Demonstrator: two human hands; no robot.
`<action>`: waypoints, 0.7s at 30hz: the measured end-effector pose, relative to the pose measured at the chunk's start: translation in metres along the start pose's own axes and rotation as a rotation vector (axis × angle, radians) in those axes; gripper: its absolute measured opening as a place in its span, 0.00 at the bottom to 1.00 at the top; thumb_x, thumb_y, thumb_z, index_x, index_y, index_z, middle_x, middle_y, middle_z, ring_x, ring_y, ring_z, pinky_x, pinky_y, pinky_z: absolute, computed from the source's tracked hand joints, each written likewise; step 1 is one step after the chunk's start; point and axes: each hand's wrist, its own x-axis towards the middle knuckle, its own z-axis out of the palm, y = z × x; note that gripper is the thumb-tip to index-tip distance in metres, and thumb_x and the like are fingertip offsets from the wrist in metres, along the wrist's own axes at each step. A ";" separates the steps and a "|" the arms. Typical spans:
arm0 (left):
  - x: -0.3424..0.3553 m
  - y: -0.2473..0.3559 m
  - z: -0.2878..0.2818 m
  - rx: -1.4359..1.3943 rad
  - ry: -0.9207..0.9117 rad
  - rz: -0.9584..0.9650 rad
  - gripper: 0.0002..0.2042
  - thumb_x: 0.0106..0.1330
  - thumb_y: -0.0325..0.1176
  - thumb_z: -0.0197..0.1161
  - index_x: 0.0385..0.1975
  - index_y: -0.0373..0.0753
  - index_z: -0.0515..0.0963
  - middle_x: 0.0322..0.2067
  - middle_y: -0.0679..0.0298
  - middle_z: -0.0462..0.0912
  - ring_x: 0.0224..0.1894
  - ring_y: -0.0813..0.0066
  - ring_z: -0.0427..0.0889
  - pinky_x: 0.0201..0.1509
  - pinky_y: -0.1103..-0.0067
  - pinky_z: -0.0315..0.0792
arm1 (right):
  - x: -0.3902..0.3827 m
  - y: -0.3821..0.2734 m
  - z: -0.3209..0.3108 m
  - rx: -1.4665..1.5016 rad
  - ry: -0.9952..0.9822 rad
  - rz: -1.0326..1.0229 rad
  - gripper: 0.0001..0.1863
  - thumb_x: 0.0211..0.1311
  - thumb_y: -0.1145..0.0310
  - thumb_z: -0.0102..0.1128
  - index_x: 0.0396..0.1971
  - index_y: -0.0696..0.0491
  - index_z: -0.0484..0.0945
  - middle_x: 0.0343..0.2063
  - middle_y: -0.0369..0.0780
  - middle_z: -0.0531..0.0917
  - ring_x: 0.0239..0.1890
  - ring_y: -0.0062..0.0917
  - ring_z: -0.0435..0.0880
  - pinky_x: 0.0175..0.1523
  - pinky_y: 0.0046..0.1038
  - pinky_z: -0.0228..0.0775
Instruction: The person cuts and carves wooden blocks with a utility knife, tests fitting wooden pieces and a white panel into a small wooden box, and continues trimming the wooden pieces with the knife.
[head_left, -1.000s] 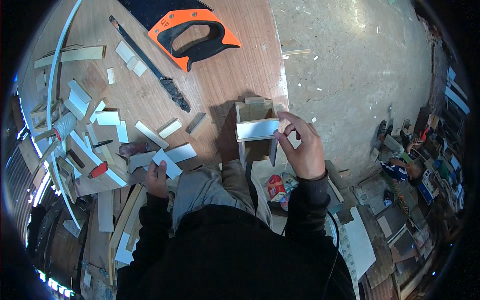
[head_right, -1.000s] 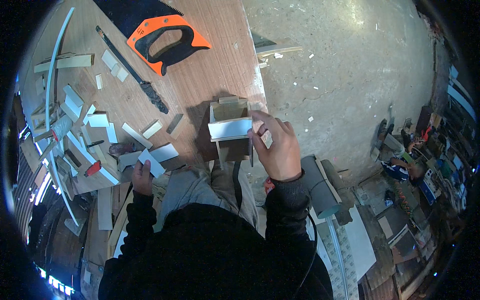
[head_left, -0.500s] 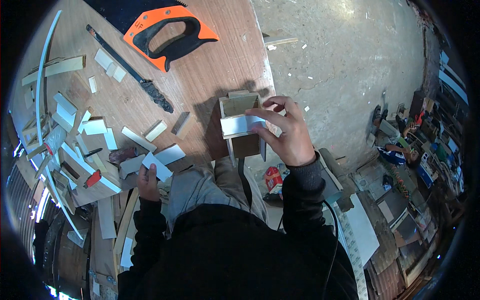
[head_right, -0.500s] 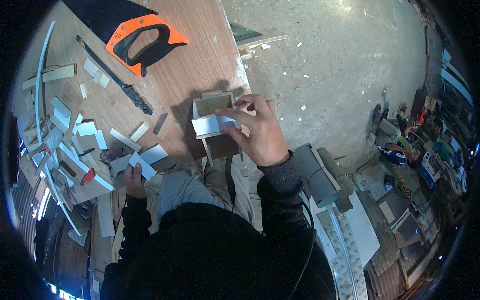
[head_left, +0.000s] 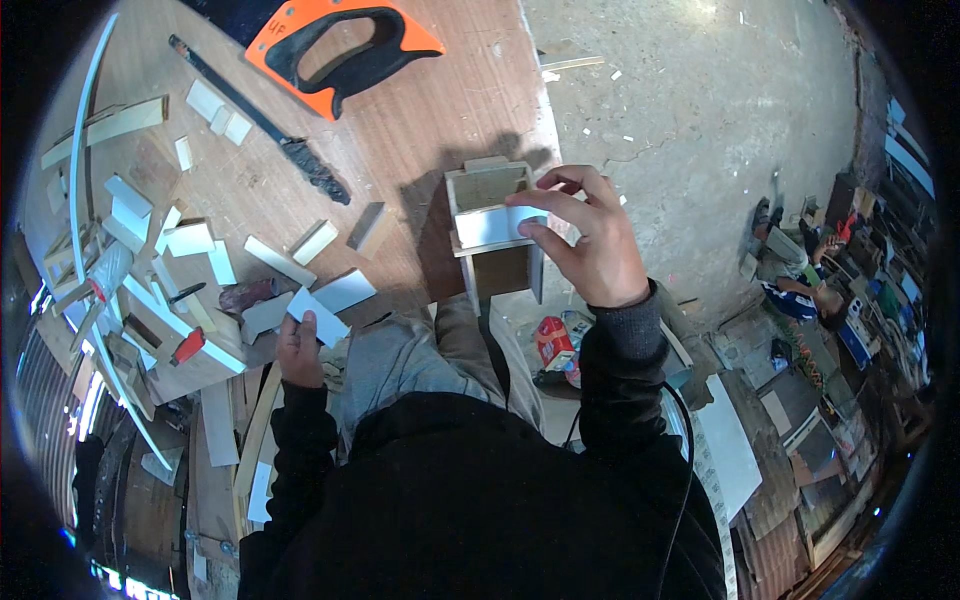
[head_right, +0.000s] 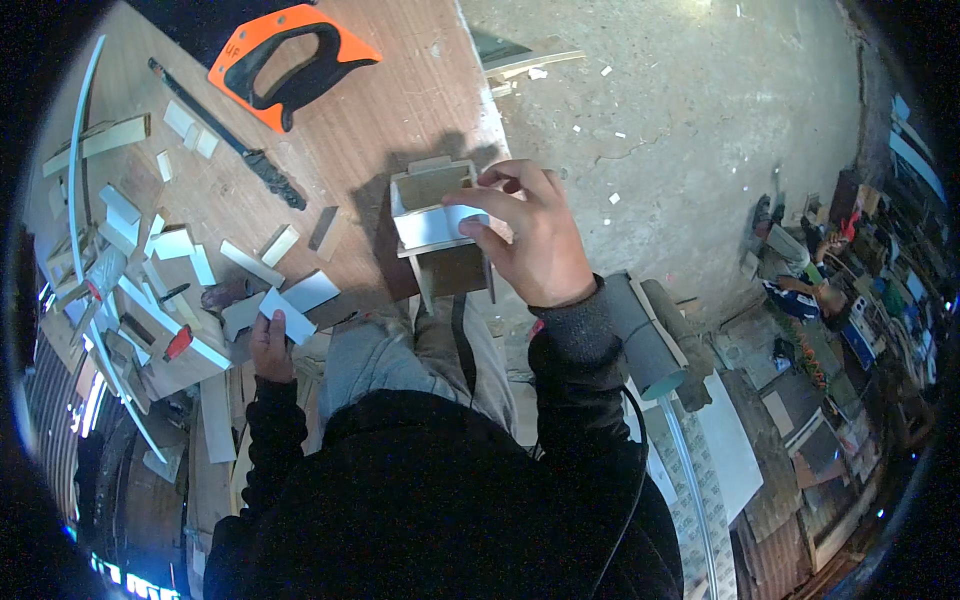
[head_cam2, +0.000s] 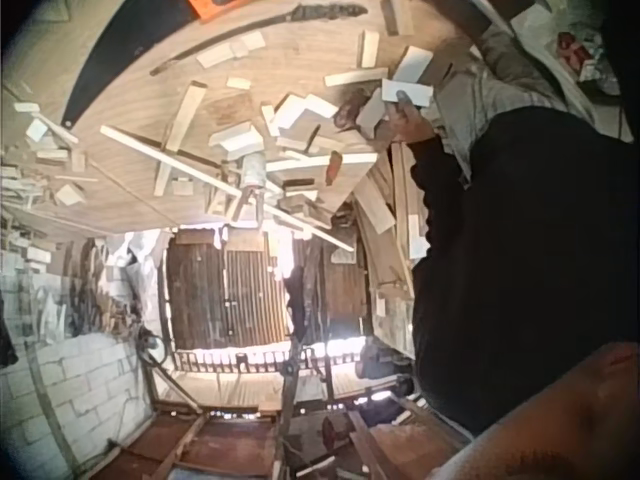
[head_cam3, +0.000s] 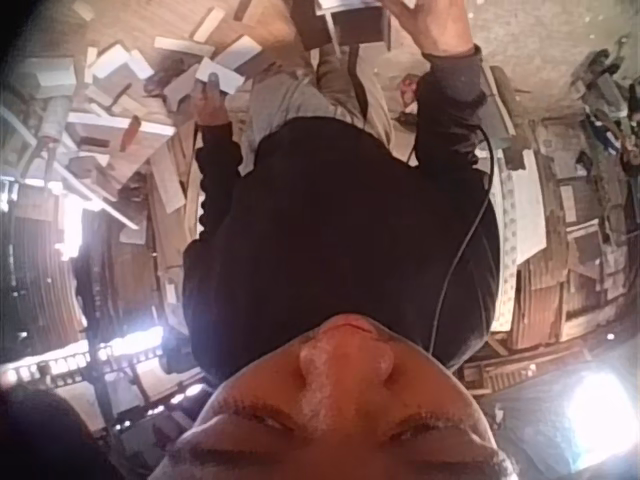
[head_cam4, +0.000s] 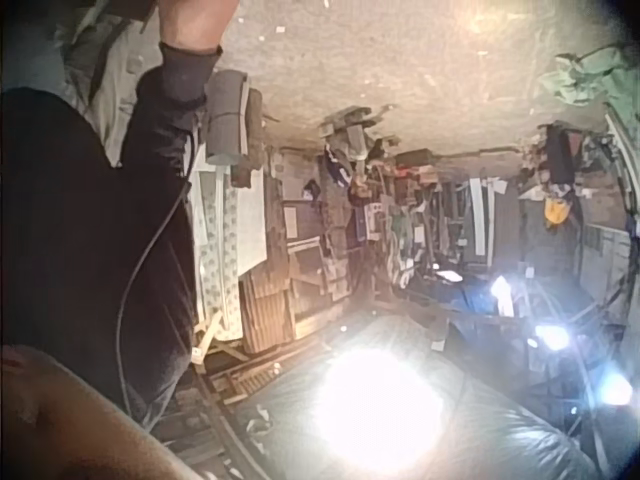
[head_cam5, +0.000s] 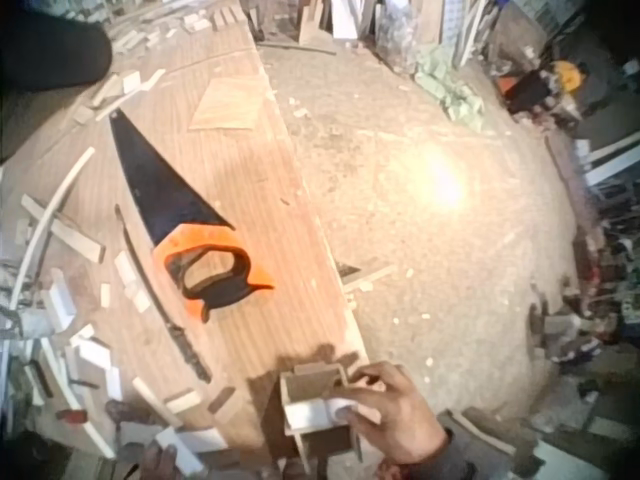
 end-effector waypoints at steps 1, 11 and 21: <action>0.000 0.001 0.002 0.020 0.007 0.008 0.14 0.73 0.34 0.52 0.49 0.30 0.72 0.35 0.65 0.78 0.35 0.82 0.76 0.40 0.84 0.71 | 0.000 0.000 0.001 -0.001 0.015 0.007 0.19 0.48 0.76 0.69 0.41 0.43 0.85 0.42 0.39 0.76 0.46 0.32 0.75 0.51 0.32 0.70; 0.001 0.005 0.004 0.059 -0.009 0.063 0.14 0.73 0.35 0.52 0.49 0.29 0.72 0.36 0.64 0.79 0.35 0.82 0.77 0.39 0.84 0.71 | -0.001 -0.003 0.009 0.030 0.033 0.039 0.19 0.46 0.75 0.71 0.41 0.42 0.86 0.37 0.38 0.74 0.40 0.31 0.70 0.47 0.31 0.68; 0.002 -0.005 -0.003 0.069 -0.002 0.041 0.14 0.73 0.34 0.52 0.49 0.29 0.72 0.37 0.64 0.79 0.38 0.82 0.77 0.42 0.83 0.72 | -0.003 -0.006 0.015 0.051 0.051 0.060 0.19 0.45 0.73 0.73 0.41 0.42 0.86 0.36 0.38 0.71 0.39 0.29 0.70 0.47 0.30 0.67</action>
